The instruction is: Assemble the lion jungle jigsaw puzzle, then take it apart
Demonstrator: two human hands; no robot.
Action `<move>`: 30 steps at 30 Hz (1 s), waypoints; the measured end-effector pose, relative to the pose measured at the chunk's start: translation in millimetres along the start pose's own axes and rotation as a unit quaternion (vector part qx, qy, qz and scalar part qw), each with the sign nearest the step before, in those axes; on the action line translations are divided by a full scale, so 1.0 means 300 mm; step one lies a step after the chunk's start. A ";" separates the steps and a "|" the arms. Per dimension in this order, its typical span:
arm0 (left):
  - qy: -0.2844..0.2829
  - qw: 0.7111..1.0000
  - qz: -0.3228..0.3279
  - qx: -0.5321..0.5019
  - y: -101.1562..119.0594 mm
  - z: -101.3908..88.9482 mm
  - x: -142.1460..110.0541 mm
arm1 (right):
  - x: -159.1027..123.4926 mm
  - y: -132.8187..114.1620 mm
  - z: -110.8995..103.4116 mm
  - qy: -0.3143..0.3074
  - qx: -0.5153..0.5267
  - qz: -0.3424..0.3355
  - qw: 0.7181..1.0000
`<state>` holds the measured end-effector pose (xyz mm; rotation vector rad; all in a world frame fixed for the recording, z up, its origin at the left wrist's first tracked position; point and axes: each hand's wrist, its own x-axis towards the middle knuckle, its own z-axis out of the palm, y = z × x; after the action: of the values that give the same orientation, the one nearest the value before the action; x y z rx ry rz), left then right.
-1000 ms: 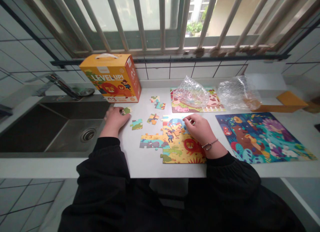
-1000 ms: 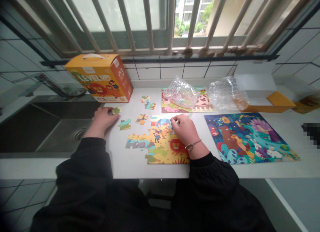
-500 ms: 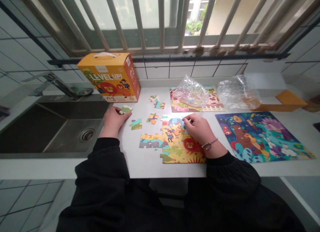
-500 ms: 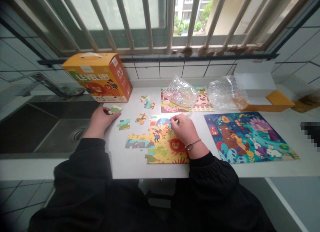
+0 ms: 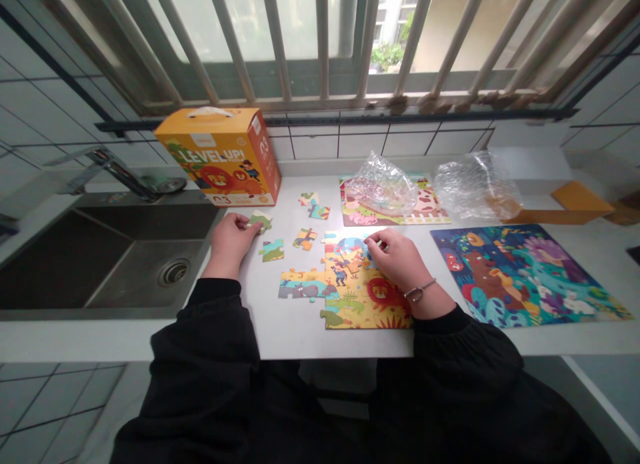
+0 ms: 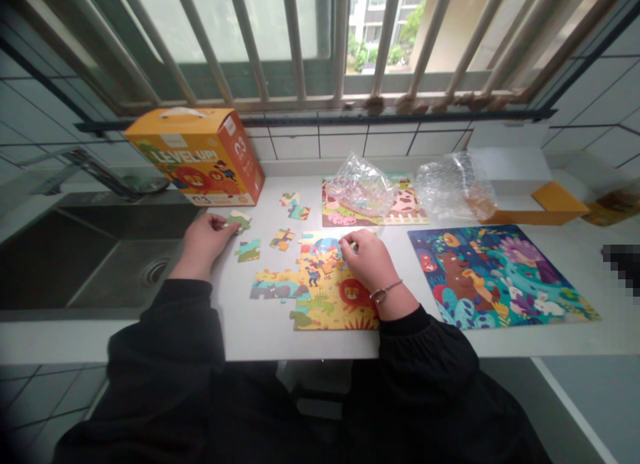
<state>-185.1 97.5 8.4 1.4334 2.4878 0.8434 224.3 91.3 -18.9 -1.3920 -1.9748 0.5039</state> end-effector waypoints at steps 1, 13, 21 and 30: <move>-0.003 1.000 -0.001 -0.010 0.007 -0.001 -0.005 | 0.000 0.000 0.000 0.000 -0.001 0.001 1.000; -0.024 0.996 0.070 0.053 0.041 0.040 -0.041 | 0.002 0.008 0.004 -0.003 -0.007 0.000 1.000; -0.087 0.969 0.200 0.115 0.297 0.146 -0.115 | 0.001 0.012 0.007 -0.008 -0.005 0.002 1.000; -0.094 0.971 0.171 0.139 0.484 0.303 -0.068 | 0.006 0.000 0.011 -0.015 -0.012 0.033 0.999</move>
<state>-29.5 172.4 8.0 1.9732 2.3215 0.3853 221.3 93.3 -20.7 -1.4765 -1.9708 0.5348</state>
